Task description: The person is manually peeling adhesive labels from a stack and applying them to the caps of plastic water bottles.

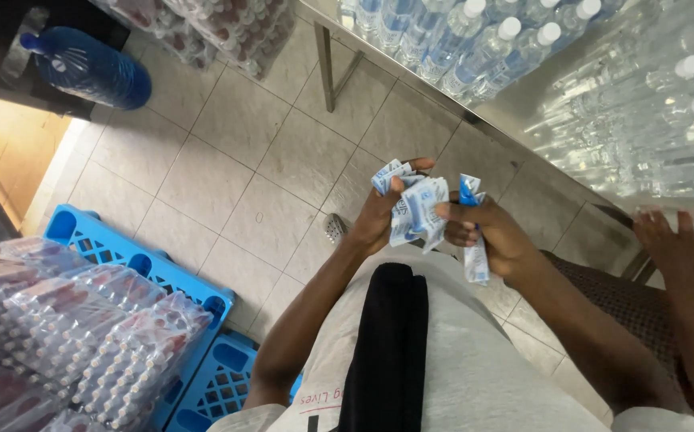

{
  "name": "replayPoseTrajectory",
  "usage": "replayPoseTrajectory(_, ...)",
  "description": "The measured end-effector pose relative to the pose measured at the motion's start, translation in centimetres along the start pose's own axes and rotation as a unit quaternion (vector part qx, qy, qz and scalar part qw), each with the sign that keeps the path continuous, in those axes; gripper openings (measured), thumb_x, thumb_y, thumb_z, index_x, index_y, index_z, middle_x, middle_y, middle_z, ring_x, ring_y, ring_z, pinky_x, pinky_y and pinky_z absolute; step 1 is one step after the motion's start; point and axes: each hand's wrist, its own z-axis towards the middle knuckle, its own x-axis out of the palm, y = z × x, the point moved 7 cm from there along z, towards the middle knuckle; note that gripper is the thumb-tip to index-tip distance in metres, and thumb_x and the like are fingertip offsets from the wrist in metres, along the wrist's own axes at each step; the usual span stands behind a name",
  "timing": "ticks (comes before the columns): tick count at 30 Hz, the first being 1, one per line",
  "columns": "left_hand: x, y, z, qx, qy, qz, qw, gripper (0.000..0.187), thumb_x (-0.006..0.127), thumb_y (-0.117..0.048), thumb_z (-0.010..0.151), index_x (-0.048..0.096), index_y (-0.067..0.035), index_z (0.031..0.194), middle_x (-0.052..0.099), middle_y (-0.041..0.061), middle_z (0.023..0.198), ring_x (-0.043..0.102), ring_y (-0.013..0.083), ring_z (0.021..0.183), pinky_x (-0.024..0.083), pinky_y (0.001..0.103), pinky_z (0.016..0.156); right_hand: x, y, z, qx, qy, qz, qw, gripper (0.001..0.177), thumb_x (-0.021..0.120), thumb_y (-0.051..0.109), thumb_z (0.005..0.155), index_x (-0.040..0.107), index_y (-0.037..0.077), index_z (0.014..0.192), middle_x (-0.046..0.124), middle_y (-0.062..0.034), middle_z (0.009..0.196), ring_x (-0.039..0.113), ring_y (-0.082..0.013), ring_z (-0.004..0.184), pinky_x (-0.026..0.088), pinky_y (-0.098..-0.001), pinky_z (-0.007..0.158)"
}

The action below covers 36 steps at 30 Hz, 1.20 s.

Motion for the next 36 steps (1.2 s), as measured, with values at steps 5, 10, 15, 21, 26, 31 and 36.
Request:
replayPoseTrajectory(5, 2.4, -1.0, -0.7, 0.030, -0.020, 0.023, 0.999, 0.102, 0.064, -0.080, 0.095, 0.048, -0.005, 0.163, 0.074, 0.004, 0.126, 0.073, 0.0078, 0.112, 0.061, 0.031, 0.104, 0.7, -3.4, 0.7, -0.020, -0.091, 0.083, 0.992, 0.022, 0.085, 0.005, 0.092, 0.065, 0.011, 0.084, 0.036, 0.0100, 0.054, 0.045, -0.0018, 0.038, 0.040, -0.0165, 0.043)
replayPoseTrajectory(10, -2.1, 2.4, -0.1, 0.014, 0.003, 0.011, 1.000, 0.108, 0.055, -0.086, 0.095, 0.038, -0.010, 0.170, 0.076, 0.004, 0.129, 0.074, 0.0078, 0.114, 0.062, 0.032, 0.103, 3.0, -1.8, 0.1, -0.064, -0.144, 0.040, 0.987, 0.018, 0.087, 0.007, 0.093, 0.070, 0.004, 0.091, 0.035, 0.0106, 0.056, 0.044, -0.0009, 0.039, 0.038, -0.0159, 0.042)
replayPoseTrajectory(15, -3.1, 2.8, -0.3, 0.011, -0.004, -0.002, 1.000, 0.091, 0.078, -0.057, 0.100, 0.041, -0.010, 0.169, 0.079, 0.007, 0.126, 0.078, 0.0124, 0.112, 0.065, 0.034, 0.098, 4.7, -1.0, -0.5, -0.085, -0.181, -0.011, 0.980, 0.021, 0.087, 0.007, 0.094, 0.074, -0.005, 0.104, 0.039, 0.0071, 0.058, 0.045, -0.0009, 0.042, 0.037, -0.0164, 0.042)
replayPoseTrajectory(21, -2.9, 1.9, -0.7, 0.022, -0.051, -0.011, 0.998, 0.074, 0.083, -0.021, 0.103, 0.045, -0.005, 0.164, 0.075, 0.006, 0.121, 0.077, 0.0164, 0.107, 0.067, 0.035, 0.095, 4.6, -1.3, -0.3, -0.137, -0.219, -0.157, 0.953, 0.017, 0.084, 0.006, 0.097, 0.075, -0.005, 0.105, 0.063, -0.0082, 0.074, 0.062, -0.0091, 0.070, 0.048, -0.0250, 0.057)
replayPoseTrajectory(26, -4.2, 2.5, -0.6, 0.001, -0.041, -0.051, 0.998, 0.068, 0.077, -0.027, 0.108, 0.044, -0.007, 0.165, 0.070, 0.006, 0.125, 0.076, 0.0177, 0.111, 0.064, 0.038, 0.098, 4.9, -1.6, 0.2, -0.135, -0.236, -0.153, 0.950, 0.023, 0.091, 0.012, 0.093, 0.076, -0.003, 0.103, 0.069, -0.0076, 0.081, 0.063, -0.0089, 0.079, 0.056, -0.0298, 0.067)
replayPoseTrajectory(31, -3.4, 1.9, -0.7, -0.004, -0.009, -0.074, 0.997, 0.084, 0.071, -0.058, 0.106, 0.039, -0.010, 0.167, 0.073, 0.006, 0.127, 0.076, 0.0152, 0.114, 0.063, 0.037, 0.102, 5.1, -1.3, 0.8, -0.117, -0.187, -0.085, 0.972, 0.015, 0.086, 0.003, 0.091, 0.077, -0.002, 0.102, 0.058, -0.0039, 0.073, 0.056, -0.0049, 0.054, 0.045, -0.0181, 0.050)
replayPoseTrajectory(36, -3.4, 1.5, -0.9, -0.003, -0.007, -0.079, 0.997, 0.080, 0.072, -0.055, 0.107, 0.041, -0.011, 0.165, 0.071, 0.004, 0.125, 0.075, 0.0142, 0.111, 0.063, 0.038, 0.103, 6.1, -0.6, 0.5, -0.115, -0.174, -0.086, 0.974, 0.017, 0.087, 0.002, 0.092, 0.079, -0.003, 0.106, 0.058, -0.0041, 0.072, 0.054, -0.0039, 0.051, 0.044, -0.0172, 0.049)
